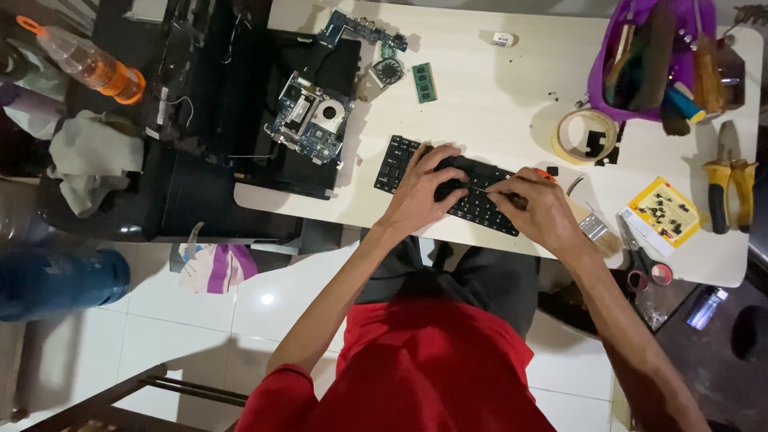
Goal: Cleaning and inspecting a laptop keyboard using a small prying tool on a repair bench.
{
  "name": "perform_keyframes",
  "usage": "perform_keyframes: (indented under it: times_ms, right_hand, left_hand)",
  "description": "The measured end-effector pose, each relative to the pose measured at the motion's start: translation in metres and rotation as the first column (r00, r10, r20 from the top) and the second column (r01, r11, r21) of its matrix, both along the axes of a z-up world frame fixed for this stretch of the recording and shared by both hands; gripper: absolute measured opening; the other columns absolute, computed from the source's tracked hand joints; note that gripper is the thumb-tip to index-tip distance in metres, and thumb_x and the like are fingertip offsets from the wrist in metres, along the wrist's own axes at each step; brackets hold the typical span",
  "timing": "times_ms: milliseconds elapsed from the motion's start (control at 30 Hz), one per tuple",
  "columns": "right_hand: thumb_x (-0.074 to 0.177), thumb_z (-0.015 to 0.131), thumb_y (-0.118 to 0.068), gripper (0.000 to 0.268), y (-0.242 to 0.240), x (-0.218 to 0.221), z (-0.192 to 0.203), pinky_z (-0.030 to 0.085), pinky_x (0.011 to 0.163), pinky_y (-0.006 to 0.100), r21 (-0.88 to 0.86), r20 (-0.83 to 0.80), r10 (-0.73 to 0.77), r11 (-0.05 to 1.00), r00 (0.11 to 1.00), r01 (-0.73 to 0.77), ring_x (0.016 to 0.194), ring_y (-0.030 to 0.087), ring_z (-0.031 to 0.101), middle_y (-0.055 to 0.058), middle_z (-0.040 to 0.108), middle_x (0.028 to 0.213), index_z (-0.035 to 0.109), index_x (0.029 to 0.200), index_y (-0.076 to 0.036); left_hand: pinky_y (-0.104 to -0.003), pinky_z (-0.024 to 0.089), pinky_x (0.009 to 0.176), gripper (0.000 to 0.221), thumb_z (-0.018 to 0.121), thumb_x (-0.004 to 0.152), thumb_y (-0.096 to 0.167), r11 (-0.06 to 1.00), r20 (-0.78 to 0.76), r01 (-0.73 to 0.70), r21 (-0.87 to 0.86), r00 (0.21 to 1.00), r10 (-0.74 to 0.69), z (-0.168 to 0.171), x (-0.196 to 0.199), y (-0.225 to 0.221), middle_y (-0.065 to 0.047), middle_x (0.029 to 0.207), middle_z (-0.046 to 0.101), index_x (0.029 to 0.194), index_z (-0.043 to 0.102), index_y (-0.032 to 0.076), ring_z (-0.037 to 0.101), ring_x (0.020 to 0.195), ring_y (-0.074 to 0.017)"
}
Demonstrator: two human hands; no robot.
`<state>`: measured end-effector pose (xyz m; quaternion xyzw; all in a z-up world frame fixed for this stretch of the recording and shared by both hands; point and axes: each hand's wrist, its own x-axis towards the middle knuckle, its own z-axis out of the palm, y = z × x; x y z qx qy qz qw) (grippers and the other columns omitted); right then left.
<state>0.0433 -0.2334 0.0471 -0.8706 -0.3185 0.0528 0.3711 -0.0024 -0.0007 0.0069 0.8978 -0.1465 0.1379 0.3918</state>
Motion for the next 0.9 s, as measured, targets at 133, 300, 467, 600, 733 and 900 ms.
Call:
perform_keyframes:
  times_ms: [133, 300, 467, 600, 733, 900]
  right_hand:
    - [0.092, 0.075, -0.012, 0.012, -0.001, -0.007, 0.01, 0.061, 0.067, 0.037, -0.052, 0.073, -0.007, 0.999, 0.997, 0.011, 0.087, 0.032, 0.071, 0.01, 0.071, 0.095, 0.079, 0.103, -0.009]
    - [0.097, 0.072, -0.019, 0.008, -0.005, -0.007, 0.007, 0.062, 0.067, 0.033, -0.214, 0.256, 0.069, 0.977, 0.964, -0.014, 0.089, 0.023, 0.072, 0.0, 0.067, 0.098, 0.078, 0.102, -0.016]
    - [0.095, 0.073, -0.016, 0.01, -0.004, 0.001, -0.009, 0.061, 0.063, 0.037, -0.064, 0.095, 0.003, 0.998, 0.995, 0.003, 0.086, 0.029, 0.071, 0.005, 0.068, 0.094, 0.078, 0.103, -0.012]
    - [0.095, 0.073, -0.017, 0.009, -0.004, 0.001, -0.009, 0.06, 0.062, 0.038, -0.079, 0.1, -0.002, 0.997, 0.995, 0.01, 0.083, 0.027, 0.071, 0.004, 0.068, 0.093, 0.078, 0.101, -0.013]
    - [0.099, 0.07, -0.024, 0.01, -0.006, -0.008, 0.011, 0.061, 0.067, 0.035, -0.269, 0.317, 0.077, 0.963, 0.945, 0.012, 0.086, 0.021, 0.07, -0.004, 0.064, 0.097, 0.077, 0.103, -0.02]
    - [0.098, 0.071, -0.022, 0.01, -0.006, -0.009, 0.006, 0.061, 0.067, 0.035, -0.236, 0.282, 0.053, 0.972, 0.958, 0.016, 0.087, 0.024, 0.072, -0.003, 0.064, 0.098, 0.077, 0.105, -0.02]
  left_hand:
    - [-0.055, 0.022, 0.125, 0.019, 0.075, 0.092, 0.026, 0.999, 0.005, -0.007, 0.043, 1.0, 0.006, -0.001, 0.0, 0.0, -0.001, 0.141, 0.055, 0.109, 0.072, 0.018, 0.045, 0.144, -0.0235]
    - [-0.056, 0.021, 0.125, 0.02, 0.075, 0.091, 0.023, 0.997, 0.016, -0.012, 0.071, 1.0, 0.011, -0.002, 0.0, -0.001, -0.003, 0.142, 0.054, 0.109, 0.072, 0.014, 0.044, 0.144, -0.0245]
    - [-0.055, 0.021, 0.126, 0.018, 0.073, 0.094, 0.023, 0.997, 0.024, -0.02, 0.077, 1.0, 0.018, -0.003, 0.0, -0.003, -0.002, 0.143, 0.053, 0.11, 0.071, 0.016, 0.043, 0.145, -0.0227]
    - [-0.052, 0.021, 0.126, 0.019, 0.071, 0.095, 0.024, 0.996, 0.034, -0.026, 0.09, 0.999, 0.023, -0.005, -0.002, -0.003, -0.001, 0.145, 0.052, 0.113, 0.07, 0.017, 0.042, 0.146, -0.0209]
    - [-0.055, 0.021, 0.126, 0.026, 0.074, 0.091, 0.022, 0.991, 0.045, -0.019, 0.132, 0.999, 0.013, -0.008, 0.0, -0.002, -0.002, 0.146, 0.052, 0.116, 0.07, 0.017, 0.043, 0.146, -0.0232]
    - [-0.053, 0.022, 0.126, 0.025, 0.073, 0.092, 0.022, 0.993, 0.071, -0.031, 0.116, 0.997, 0.023, -0.013, 0.001, -0.002, -0.001, 0.146, 0.053, 0.117, 0.071, 0.018, 0.043, 0.146, -0.0222]
